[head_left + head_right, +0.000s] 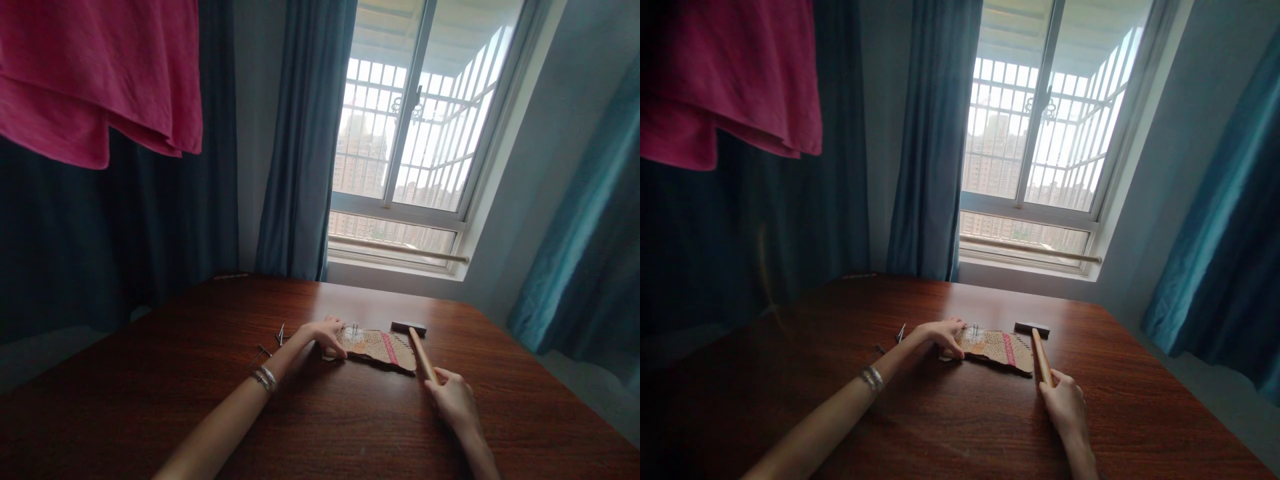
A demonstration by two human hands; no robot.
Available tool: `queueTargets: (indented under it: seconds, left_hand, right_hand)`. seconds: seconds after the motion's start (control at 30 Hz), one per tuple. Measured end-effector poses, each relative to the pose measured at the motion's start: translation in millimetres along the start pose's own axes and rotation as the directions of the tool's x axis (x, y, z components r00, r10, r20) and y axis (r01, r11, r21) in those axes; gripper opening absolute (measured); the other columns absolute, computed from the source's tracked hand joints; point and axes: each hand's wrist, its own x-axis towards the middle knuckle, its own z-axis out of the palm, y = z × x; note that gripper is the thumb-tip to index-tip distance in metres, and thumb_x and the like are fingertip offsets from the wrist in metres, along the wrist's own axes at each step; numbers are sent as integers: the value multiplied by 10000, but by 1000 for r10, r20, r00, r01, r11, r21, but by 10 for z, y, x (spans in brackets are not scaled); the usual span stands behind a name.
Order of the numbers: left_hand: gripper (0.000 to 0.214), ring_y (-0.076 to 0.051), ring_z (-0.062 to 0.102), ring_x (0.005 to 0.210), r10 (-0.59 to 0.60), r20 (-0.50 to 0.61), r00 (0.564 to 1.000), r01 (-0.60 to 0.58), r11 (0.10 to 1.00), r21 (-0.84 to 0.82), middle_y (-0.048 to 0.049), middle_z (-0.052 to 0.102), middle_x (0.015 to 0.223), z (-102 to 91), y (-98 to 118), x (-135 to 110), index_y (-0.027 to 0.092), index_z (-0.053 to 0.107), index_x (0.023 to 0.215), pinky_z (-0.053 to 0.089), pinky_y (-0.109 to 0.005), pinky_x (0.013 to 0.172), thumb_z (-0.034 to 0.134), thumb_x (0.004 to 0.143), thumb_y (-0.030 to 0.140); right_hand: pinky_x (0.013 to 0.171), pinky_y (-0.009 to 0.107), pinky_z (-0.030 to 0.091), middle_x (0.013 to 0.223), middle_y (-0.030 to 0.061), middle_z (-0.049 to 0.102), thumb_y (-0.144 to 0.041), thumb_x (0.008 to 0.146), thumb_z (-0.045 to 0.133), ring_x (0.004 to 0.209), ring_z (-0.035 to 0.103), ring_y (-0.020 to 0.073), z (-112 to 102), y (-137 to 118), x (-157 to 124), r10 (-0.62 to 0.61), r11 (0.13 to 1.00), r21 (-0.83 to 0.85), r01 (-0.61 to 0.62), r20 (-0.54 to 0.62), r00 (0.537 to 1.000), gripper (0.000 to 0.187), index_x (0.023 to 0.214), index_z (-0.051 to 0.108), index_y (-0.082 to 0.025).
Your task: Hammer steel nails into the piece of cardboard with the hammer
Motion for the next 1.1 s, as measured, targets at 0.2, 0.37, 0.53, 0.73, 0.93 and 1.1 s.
queueTargets:
  seconds: [0.2, 0.37, 0.53, 0.73, 0.93, 1.1]
  left_hand:
    - [847, -330, 381, 1166, -69, -26, 997, 70, 997, 30, -134, 497, 1218, -231, 70, -101, 174, 552, 1118, 336, -347, 927, 774, 355, 469]
    - [416, -231, 590, 812, -168, -38, 985, 170, 984, 47, -92, 661, 867, -781, -78, -306, 136, 666, 838, 431, -282, 733, 668, 558, 444]
    - [249, -174, 549, 506, -487, -39, 873, 488, 871, 54, -55, 579, 486, -1077, -385, -597, 109, 588, 492, 430, -258, 510, 725, 499, 317]
    - [258, -162, 514, 447, -658, 172, 734, 670, 742, -24, -82, 563, 469, -1021, -600, -747, 105, 532, 408, 419, -263, 410, 766, 373, 207]
    - [220, -124, 463, 412, -668, 138, 731, 677, 736, -22, -54, 520, 429, -964, -663, -726, 102, 535, 408, 378, -230, 387, 739, 409, 183]
    - [186, -95, 422, 388, -689, 125, 714, 694, 720, 9, -28, 496, 414, -947, -676, -713, 98, 547, 443, 323, -205, 389, 714, 443, 181]
  right_hand:
    - [682, 320, 441, 888, 104, 696, -365, 646, 470, 846, 625, 282, -18, -6, -35, -38, 992, -124, 38, 7, 999, 472, 1059, 632, -202]
    - [676, 301, 426, 951, 92, 678, -357, 674, 448, 884, 609, 264, -13, -2, -65, -106, 974, -200, 102, -7, 994, 417, 1020, 644, -232]
    - [663, 290, 420, 918, 118, 664, -342, 671, 483, 862, 606, 259, 79, 109, 28, -122, 959, -256, 126, 30, 992, 363, 958, 648, -191]
    - [660, 284, 414, 862, 117, 666, -315, 660, 522, 801, 621, 255, 119, 171, 75, -134, 951, -275, 142, 49, 990, 297, 894, 651, -183]
    - [650, 270, 410, 861, 107, 670, -308, 659, 522, 806, 621, 251, 114, 170, 69, -122, 958, -254, 130, 49, 991, 296, 898, 650, -190]
    - [652, 269, 411, 885, 118, 663, -331, 686, 496, 827, 619, 250, 116, 175, 59, -118, 959, -253, 131, 66, 991, 305, 912, 641, -185]
